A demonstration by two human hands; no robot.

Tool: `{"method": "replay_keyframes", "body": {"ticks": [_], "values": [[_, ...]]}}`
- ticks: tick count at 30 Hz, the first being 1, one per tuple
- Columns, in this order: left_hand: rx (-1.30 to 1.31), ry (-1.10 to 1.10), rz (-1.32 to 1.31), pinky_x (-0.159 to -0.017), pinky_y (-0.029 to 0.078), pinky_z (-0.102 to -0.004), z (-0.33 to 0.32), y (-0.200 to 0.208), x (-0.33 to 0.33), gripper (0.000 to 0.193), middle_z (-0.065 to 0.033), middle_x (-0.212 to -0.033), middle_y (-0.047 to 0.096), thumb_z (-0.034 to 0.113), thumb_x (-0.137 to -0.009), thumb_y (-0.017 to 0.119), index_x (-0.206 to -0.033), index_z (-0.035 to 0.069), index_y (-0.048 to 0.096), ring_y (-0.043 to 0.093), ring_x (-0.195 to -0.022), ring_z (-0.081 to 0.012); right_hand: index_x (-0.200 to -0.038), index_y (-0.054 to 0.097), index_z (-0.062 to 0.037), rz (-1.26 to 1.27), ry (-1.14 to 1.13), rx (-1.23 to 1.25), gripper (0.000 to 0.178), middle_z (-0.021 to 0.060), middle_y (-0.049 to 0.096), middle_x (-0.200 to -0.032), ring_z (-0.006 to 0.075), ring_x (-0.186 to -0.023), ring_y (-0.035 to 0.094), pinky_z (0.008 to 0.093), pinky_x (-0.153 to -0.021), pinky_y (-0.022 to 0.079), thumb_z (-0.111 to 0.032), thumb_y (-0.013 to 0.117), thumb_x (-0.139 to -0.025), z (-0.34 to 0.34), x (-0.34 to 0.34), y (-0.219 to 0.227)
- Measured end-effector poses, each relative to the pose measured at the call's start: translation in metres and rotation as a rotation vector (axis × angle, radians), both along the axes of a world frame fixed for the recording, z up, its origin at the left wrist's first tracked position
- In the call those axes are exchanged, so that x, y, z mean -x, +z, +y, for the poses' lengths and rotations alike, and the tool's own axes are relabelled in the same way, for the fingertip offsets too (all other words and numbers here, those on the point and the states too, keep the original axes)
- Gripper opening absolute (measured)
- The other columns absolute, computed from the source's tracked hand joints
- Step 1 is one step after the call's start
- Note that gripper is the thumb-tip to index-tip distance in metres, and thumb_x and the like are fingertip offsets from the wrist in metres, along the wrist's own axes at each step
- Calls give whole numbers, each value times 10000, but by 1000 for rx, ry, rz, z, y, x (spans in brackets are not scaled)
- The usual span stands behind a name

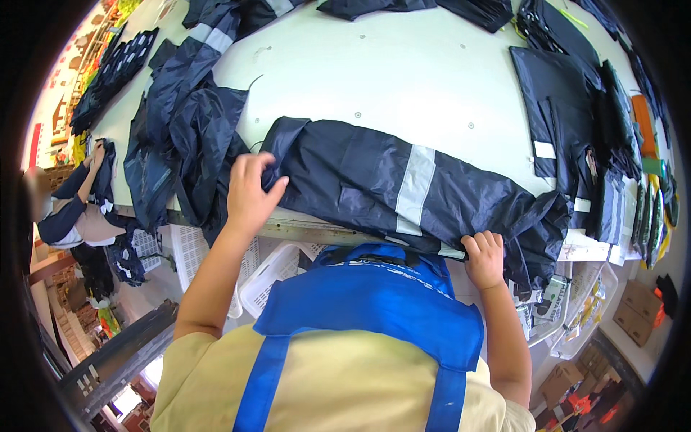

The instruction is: The person folds dark-colored garments with reflective stripes on a white table. They smooth the fabric, fold the sleeves and body, and place the finished items into a white basket. The person repeats this process with multiple garments throughout the clip.

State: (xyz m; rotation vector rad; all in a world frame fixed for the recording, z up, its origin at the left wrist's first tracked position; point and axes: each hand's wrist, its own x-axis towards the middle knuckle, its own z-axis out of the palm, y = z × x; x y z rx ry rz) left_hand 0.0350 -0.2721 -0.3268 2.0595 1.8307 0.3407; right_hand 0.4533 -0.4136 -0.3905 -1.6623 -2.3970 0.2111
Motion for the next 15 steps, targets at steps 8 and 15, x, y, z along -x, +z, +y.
{"method": "replay_keyframes", "body": {"ticks": [8, 15], "values": [[305, 275, -648, -749, 503, -365, 45, -26, 21, 262, -89, -901, 656, 217, -838, 662, -968, -9, 636, 627, -837, -242, -837, 539, -70, 73, 33, 48, 310, 89, 484, -734, 303, -750, 497, 404, -720, 381, 37, 567, -548, -1, -5, -4], [584, 356, -536, -651, 447, -355, 107, -36, 39, 413, -70, -822, 639, 382, -793, 689, -871, -20, 632, 577, -739, -161, -803, 528, -78, 70, 45, 67, 263, 95, 465, -727, 308, -742, 483, 408, -718, 380, 38, 556, -568, -2, -7, -16]]}}
